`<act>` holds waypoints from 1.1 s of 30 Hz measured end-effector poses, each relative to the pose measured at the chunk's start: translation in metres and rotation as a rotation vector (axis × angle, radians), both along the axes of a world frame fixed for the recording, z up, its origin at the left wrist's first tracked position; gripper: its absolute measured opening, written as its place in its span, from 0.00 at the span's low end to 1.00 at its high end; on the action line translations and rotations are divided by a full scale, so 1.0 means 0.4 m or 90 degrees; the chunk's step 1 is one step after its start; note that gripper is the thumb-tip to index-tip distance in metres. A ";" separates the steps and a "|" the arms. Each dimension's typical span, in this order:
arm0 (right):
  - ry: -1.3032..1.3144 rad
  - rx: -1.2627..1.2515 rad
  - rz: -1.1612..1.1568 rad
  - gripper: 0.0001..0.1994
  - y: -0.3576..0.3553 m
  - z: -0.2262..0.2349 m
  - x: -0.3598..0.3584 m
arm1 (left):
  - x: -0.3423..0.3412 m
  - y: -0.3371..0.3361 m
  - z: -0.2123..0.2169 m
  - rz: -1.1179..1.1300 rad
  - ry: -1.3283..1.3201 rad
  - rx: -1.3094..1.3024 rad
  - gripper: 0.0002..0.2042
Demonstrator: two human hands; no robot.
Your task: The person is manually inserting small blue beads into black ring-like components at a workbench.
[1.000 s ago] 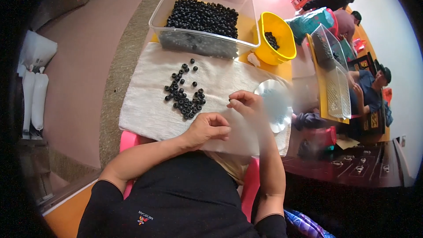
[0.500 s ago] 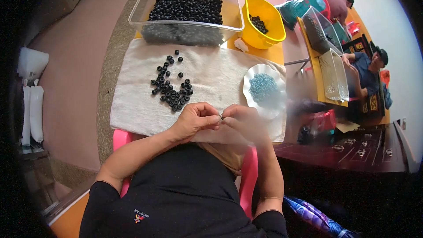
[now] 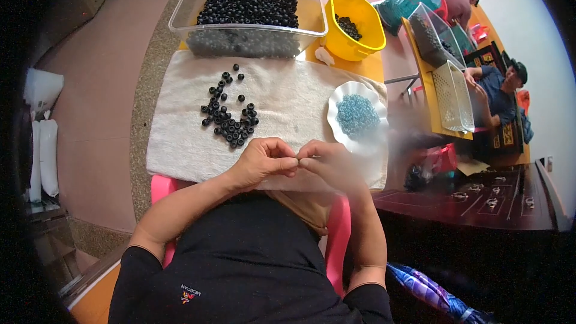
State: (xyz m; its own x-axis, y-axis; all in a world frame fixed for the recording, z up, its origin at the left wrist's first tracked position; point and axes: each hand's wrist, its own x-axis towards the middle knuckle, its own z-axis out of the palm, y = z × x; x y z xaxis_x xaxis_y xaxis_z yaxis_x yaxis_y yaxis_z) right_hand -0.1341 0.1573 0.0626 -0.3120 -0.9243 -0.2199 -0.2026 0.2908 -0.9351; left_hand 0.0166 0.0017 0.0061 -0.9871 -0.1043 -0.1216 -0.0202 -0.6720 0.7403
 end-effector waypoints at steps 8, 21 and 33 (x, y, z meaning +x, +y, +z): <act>0.059 -0.075 -0.068 0.03 -0.004 -0.023 0.029 | -0.005 0.004 -0.010 0.009 -0.002 0.009 0.06; 0.218 -0.163 -0.118 0.03 0.004 -0.036 0.057 | -0.003 0.006 -0.013 0.014 -0.009 0.021 0.06; 0.172 -0.204 -0.110 0.02 0.007 -0.072 0.053 | -0.004 0.004 -0.013 0.005 -0.005 0.034 0.06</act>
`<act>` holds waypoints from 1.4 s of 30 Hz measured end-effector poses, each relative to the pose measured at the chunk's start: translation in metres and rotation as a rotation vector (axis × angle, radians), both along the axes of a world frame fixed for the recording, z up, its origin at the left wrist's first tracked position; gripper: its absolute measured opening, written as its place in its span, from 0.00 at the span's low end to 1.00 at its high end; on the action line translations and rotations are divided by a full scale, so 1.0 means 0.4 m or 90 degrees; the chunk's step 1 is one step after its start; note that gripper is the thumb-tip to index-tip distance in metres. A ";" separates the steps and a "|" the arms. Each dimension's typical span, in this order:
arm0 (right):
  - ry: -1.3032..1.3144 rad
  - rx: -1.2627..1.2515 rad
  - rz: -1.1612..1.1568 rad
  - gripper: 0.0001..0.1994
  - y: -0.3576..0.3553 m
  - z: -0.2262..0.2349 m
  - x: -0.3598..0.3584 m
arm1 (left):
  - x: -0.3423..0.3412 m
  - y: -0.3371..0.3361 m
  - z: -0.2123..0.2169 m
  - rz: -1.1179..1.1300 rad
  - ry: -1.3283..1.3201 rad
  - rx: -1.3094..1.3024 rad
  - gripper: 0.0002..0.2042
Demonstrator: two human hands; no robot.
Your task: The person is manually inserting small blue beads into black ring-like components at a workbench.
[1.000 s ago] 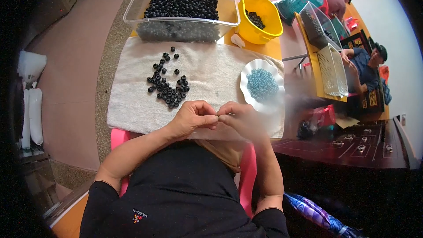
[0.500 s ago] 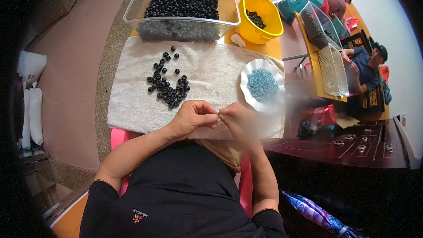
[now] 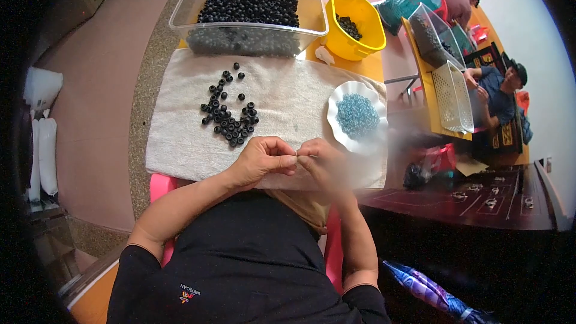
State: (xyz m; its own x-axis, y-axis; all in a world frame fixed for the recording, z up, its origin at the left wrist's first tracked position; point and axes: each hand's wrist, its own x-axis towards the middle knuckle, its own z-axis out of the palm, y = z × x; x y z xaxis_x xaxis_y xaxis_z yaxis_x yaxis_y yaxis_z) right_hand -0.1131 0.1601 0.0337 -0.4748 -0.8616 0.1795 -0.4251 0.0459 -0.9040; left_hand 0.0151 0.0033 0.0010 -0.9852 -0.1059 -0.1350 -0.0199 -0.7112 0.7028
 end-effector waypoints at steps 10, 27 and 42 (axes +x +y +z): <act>0.408 -0.068 -0.087 0.13 -0.010 0.020 0.071 | 0.003 0.002 0.002 0.023 -0.019 0.021 0.06; 0.503 -0.132 -0.060 0.26 -0.022 0.012 0.086 | 0.000 0.007 0.009 0.040 -0.038 -0.090 0.07; 0.441 -0.123 -0.104 0.24 -0.021 -0.004 0.081 | 0.005 0.004 0.024 0.039 -0.032 -0.055 0.06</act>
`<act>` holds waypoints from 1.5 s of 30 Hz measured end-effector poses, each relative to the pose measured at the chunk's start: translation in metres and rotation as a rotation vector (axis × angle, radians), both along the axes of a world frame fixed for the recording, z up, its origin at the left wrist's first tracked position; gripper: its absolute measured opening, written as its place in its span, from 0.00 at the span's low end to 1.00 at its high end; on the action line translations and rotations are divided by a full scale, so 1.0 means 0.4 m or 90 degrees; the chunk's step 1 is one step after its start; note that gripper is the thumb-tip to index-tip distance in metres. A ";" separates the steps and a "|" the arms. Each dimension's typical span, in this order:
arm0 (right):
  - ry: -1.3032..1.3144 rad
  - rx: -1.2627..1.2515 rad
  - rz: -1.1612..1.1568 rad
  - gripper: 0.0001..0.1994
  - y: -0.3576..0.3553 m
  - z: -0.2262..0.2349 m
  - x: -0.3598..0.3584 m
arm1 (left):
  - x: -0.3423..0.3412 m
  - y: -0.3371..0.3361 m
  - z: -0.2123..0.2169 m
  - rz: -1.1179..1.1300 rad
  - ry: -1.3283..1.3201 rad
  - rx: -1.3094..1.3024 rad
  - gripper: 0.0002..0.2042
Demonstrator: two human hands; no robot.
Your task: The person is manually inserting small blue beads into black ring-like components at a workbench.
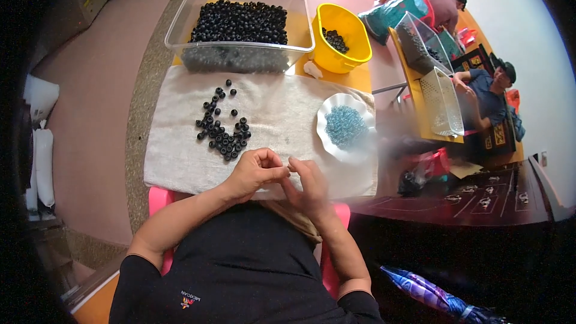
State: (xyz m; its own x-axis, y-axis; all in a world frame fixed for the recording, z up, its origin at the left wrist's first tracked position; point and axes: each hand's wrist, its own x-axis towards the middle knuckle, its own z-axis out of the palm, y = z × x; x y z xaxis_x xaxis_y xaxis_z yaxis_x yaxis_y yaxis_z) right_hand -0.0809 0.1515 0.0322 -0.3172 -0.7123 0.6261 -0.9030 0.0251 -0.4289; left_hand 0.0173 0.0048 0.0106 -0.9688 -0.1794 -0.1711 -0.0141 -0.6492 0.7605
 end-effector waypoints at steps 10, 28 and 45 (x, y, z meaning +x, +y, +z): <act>-0.116 0.012 0.007 0.22 -0.007 0.017 -0.003 | -0.003 0.003 -0.011 0.006 0.022 0.018 0.06; 0.203 -0.127 -0.282 0.17 -0.242 0.251 -0.507 | -0.010 0.012 -0.021 0.014 0.005 0.020 0.07; 0.151 0.426 0.231 0.14 -0.351 0.082 -0.110 | -0.006 0.019 -0.027 -0.014 0.008 -0.079 0.05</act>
State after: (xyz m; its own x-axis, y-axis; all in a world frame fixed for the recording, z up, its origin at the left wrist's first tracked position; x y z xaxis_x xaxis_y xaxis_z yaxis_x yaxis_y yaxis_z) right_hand -0.1248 0.0109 0.0651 0.0951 -0.9942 0.0503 -0.9694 -0.1040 -0.2225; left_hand 0.0151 0.0124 -0.0003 -0.9747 -0.1773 -0.1362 -0.0168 -0.5496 0.8353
